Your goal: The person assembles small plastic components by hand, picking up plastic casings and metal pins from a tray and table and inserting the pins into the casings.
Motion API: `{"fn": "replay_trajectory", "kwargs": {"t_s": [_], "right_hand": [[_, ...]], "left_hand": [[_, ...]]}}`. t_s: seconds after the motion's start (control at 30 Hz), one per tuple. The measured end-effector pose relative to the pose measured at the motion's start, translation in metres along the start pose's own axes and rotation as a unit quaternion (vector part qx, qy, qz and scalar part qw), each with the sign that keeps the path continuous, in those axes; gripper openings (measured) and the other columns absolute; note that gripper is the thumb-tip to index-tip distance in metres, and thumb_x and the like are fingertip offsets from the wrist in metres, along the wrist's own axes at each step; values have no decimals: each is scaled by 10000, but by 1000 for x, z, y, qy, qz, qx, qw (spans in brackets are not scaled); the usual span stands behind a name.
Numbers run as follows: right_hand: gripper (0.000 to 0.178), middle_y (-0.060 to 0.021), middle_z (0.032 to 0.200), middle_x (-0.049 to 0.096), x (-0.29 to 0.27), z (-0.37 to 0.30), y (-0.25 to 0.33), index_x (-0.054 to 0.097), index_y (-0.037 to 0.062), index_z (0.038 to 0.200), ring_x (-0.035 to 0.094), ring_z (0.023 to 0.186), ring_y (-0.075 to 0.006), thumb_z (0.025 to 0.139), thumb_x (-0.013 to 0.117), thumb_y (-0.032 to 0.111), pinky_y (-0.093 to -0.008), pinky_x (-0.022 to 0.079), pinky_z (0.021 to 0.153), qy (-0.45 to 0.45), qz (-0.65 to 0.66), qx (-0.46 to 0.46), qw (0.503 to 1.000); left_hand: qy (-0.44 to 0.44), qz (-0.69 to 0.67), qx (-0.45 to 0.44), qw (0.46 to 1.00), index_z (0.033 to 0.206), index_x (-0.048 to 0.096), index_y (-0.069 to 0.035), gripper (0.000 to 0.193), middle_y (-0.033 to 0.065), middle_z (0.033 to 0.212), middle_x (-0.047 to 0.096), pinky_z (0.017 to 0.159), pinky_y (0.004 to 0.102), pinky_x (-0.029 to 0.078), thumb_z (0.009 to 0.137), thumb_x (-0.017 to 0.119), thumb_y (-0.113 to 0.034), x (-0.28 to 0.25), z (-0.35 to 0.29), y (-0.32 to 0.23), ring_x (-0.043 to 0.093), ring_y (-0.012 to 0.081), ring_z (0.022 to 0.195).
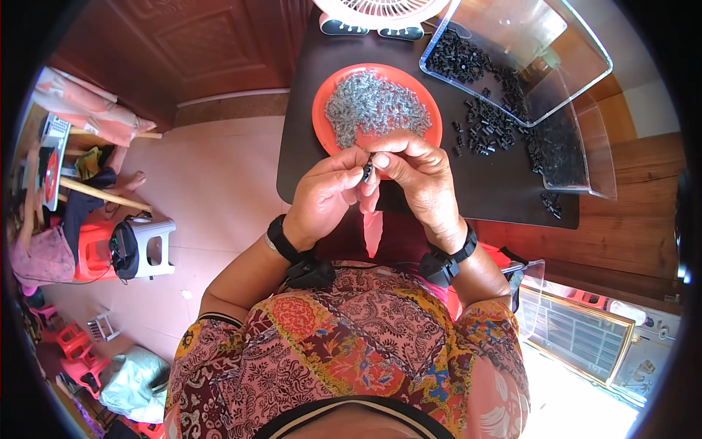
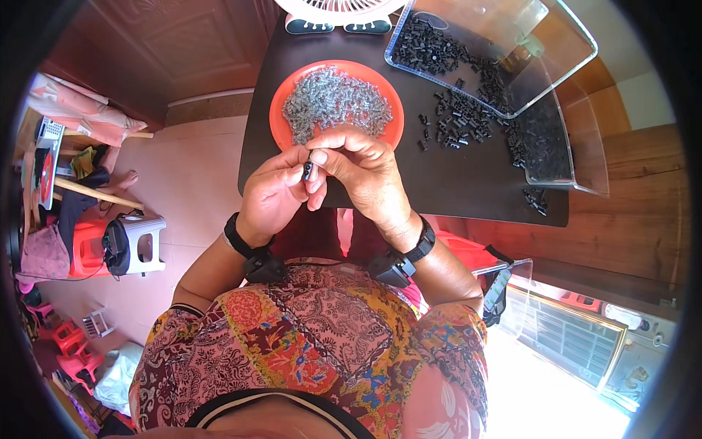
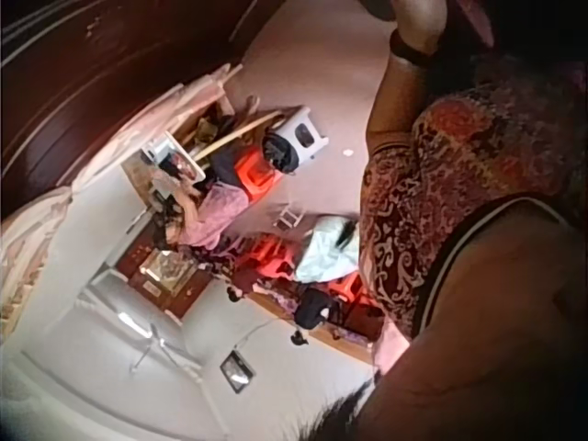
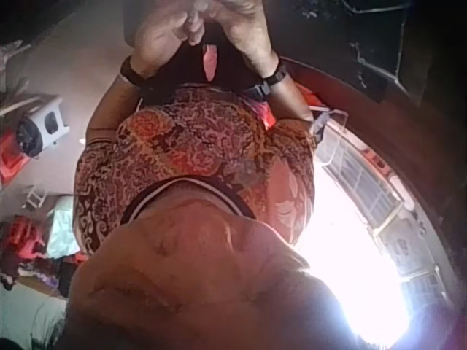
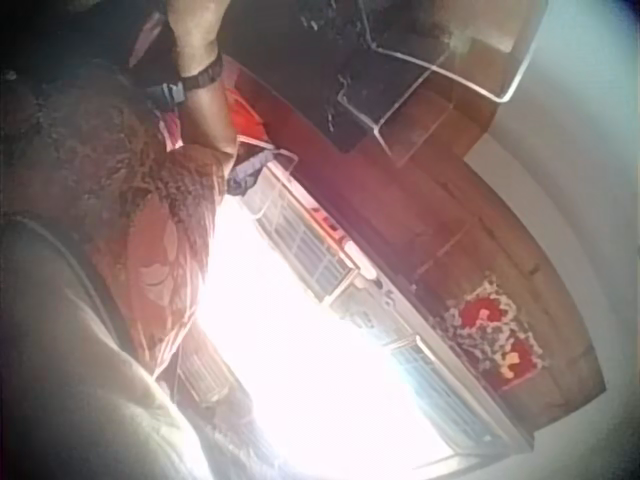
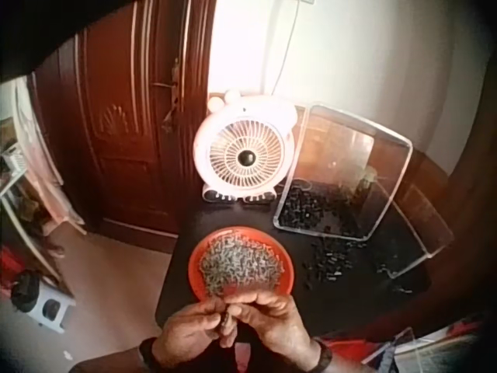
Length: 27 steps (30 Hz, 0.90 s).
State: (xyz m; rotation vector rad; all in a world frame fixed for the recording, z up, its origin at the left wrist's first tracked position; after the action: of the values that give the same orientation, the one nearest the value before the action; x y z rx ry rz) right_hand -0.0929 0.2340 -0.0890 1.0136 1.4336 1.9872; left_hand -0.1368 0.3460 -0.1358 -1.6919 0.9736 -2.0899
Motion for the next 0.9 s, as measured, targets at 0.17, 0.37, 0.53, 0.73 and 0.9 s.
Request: {"fn": "replay_trajectory", "kwargs": {"t_s": [0.17, 0.37, 0.53, 0.73, 0.9], "right_hand": [[98, -86, 743, 630, 2, -4, -8, 614, -12, 981, 631, 586, -152, 943, 525, 5, -262, 549, 524, -26, 7, 4, 1000], [112, -79, 766, 627, 0, -14, -18, 627, 0, 1000, 620, 575, -135, 939, 533, 3, -238, 535, 537, -47, 21, 4, 999], [215, -97, 990, 619, 4, -16, -12, 631, 17, 1109, 639, 665, -132, 899, 590, -14, -229, 540, 562, -45, -15, -32, 998], [454, -70, 1101, 607, -2, -13, -3, 641, 65, 1153, 608, 985, -184, 723, 785, 38, -326, 530, 807, -44, -249, -97, 963], [478, -95, 1031, 631, 3, -14, 8, 653, 62, 1091, 605, 965, -265, 640, 810, 53, -366, 495, 845, -38, -426, -169, 888]], "left_hand": [[11, 11, 24, 1000, 986, 523, -20, 190, 32, 833, 518, 682, 277, 426, 946, 469, -198, -3, -1, 5, 547, 160, 743], [0, 3, 33, 999, 975, 518, -18, 188, 34, 835, 512, 693, 280, 429, 947, 463, -197, -2, -3, 7, 548, 158, 752], [-24, 5, 32, 999, 1015, 522, -20, 193, 32, 853, 525, 711, 279, 430, 945, 467, -191, -4, -3, 4, 551, 151, 762], [-44, 28, 34, 998, 1006, 526, -24, 185, 12, 839, 524, 712, 265, 419, 930, 477, -185, -4, -4, 2, 520, 106, 775], [-72, 79, 36, 994, 943, 531, -37, 163, 1, 827, 514, 704, 251, 407, 916, 482, -191, -4, -3, 3, 484, 87, 748]]}}
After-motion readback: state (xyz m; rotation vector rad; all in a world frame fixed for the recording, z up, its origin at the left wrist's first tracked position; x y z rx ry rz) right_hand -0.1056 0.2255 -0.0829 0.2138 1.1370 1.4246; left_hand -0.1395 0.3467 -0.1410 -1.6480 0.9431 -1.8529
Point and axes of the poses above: each hand's wrist, its own z-axis towards the middle knuckle, its own x-axis out of the palm, y = z × x, the point moved 5 cm from there along z, towards the middle knuckle
